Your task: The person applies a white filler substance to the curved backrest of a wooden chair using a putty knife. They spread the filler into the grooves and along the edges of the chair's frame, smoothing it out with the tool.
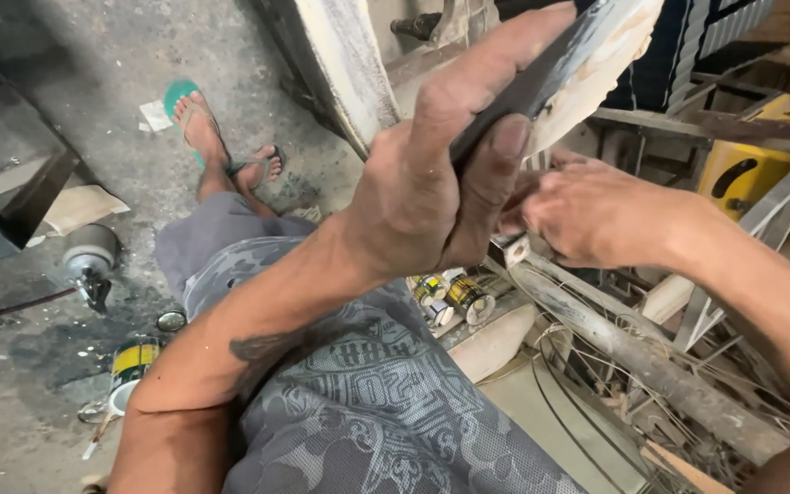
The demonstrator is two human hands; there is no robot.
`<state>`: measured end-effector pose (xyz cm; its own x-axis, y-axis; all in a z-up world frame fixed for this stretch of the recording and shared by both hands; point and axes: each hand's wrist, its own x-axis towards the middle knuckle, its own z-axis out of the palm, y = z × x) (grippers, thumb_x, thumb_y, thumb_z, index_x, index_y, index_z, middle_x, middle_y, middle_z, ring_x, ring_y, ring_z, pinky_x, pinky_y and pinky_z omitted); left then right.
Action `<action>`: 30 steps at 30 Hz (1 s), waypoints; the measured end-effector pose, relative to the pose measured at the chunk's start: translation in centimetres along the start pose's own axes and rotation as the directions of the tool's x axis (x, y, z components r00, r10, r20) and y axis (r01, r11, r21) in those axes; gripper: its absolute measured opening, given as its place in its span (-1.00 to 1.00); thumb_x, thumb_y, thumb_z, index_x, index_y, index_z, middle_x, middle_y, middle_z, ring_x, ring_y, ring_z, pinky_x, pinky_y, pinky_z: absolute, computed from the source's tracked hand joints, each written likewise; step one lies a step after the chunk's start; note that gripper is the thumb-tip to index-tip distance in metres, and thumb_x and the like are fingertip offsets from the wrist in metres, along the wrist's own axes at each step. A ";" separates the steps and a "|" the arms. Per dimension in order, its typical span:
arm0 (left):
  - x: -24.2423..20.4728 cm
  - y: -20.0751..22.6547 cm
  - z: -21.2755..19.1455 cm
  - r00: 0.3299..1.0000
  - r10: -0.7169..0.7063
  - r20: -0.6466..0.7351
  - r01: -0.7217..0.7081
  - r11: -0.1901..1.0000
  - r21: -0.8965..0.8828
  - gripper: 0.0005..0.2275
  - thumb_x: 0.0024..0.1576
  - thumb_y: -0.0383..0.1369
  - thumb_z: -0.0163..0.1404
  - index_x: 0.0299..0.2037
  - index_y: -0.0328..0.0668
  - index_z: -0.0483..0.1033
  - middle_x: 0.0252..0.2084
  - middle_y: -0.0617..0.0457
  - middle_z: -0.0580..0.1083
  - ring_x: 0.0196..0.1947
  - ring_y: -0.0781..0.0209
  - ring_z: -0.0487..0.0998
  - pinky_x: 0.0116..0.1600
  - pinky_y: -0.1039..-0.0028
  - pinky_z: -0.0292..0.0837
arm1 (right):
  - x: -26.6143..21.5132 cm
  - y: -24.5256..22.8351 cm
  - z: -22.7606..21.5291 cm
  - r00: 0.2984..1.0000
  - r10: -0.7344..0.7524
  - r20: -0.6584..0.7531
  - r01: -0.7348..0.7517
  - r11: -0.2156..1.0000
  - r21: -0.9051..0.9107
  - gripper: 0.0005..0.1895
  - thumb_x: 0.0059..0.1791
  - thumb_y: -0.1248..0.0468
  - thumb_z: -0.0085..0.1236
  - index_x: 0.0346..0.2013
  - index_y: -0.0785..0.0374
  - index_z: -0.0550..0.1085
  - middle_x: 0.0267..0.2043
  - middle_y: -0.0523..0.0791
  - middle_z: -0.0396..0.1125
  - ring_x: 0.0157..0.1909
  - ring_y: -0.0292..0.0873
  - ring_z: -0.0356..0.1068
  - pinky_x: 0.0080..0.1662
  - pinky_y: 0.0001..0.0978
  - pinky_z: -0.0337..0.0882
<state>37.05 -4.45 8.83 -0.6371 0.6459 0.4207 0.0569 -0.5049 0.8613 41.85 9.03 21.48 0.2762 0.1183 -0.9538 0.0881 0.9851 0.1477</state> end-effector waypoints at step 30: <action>0.8 2.5 -0.4 0.994 -0.068 -0.088 0.080 0.988 0.134 -0.65 0.58 -0.24 -0.32 0.47 -0.20 0.00 0.48 -0.17 0.33 0.01 0.06 0.86 -0.04 0.46 0.87 | -0.8 2.6 5.2 0.784 -0.208 -0.584 0.250 0.968 -0.008 -0.39 -0.26 0.45 0.24 0.07 -0.02 0.52 0.25 -0.26 0.38 0.27 -0.12 0.34 0.28 0.54 0.15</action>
<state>36.34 -5.43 11.19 -0.7048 0.6257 0.3343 0.1087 -0.3704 0.9225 46.84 10.85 24.03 -0.3610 -0.0390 -0.9318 0.1464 0.9844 -0.0979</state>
